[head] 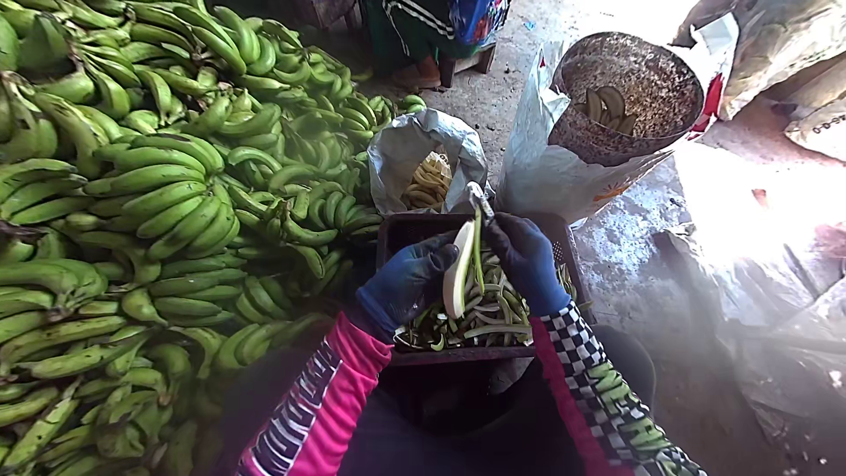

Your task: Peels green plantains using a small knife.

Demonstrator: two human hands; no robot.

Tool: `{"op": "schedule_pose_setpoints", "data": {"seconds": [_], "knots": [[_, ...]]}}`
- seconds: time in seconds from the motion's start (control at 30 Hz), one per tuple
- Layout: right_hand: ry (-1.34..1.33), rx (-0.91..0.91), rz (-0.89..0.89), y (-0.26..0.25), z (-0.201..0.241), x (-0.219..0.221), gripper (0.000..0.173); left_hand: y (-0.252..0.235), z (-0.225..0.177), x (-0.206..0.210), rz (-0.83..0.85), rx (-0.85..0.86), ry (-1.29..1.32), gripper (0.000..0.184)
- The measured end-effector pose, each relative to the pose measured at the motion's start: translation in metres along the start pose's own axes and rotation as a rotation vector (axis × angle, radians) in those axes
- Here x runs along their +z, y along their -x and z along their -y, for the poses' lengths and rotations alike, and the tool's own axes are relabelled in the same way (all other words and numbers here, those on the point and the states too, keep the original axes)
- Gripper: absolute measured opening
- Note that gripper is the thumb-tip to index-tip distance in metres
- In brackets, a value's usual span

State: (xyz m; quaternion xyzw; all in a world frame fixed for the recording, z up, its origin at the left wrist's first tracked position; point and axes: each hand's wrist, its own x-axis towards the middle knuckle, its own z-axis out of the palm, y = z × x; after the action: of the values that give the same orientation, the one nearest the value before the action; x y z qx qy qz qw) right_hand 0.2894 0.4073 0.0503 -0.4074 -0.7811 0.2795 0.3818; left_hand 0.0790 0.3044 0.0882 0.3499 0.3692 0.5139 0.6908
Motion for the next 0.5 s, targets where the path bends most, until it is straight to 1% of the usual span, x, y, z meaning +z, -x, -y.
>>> {"op": "schedule_pose_setpoints", "data": {"seconds": [0.03,0.07,0.1,0.2,0.23,0.27,0.33,0.37,0.43,0.5], "knots": [[-0.026,0.055,-0.024,-0.003,-0.002,-0.005,0.046,-0.001,-0.001,0.002,-0.024,-0.001,-0.009,0.043],[-0.072,0.074,-0.029,-0.002,-0.001,-0.01,0.046,-0.003,-0.001,0.002,-0.075,0.019,0.005,0.041],[-0.109,0.054,-0.012,0.001,0.001,-0.013,0.046,-0.005,-0.002,-0.001,-0.134,0.043,0.03,0.039],[-0.16,-0.115,0.156,0.011,0.009,-0.016,0.044,-0.004,-0.007,-0.012,-0.345,0.116,0.074,0.032],[-0.163,-0.152,0.231,0.014,0.012,-0.015,0.045,-0.004,-0.008,-0.016,-0.4,0.127,0.073,0.031],[-0.158,-0.174,0.299,0.016,0.014,-0.012,0.045,-0.003,-0.008,-0.019,-0.415,0.131,0.081,0.031],[-0.124,-0.186,0.37,0.017,0.017,-0.006,0.043,-0.001,-0.009,-0.02,-0.345,0.123,0.062,0.033],[-0.104,-0.176,0.362,0.017,0.016,-0.002,0.042,0.0,-0.009,-0.018,-0.283,0.116,0.015,0.035],[-0.033,-0.136,0.255,0.013,0.01,0.004,0.042,0.0,-0.009,-0.011,-0.184,0.066,-0.042,0.036],[0.084,-0.052,0.093,0.005,0.0,0.004,0.04,-0.003,-0.008,-0.007,-0.144,-0.002,-0.028,0.035]]}}
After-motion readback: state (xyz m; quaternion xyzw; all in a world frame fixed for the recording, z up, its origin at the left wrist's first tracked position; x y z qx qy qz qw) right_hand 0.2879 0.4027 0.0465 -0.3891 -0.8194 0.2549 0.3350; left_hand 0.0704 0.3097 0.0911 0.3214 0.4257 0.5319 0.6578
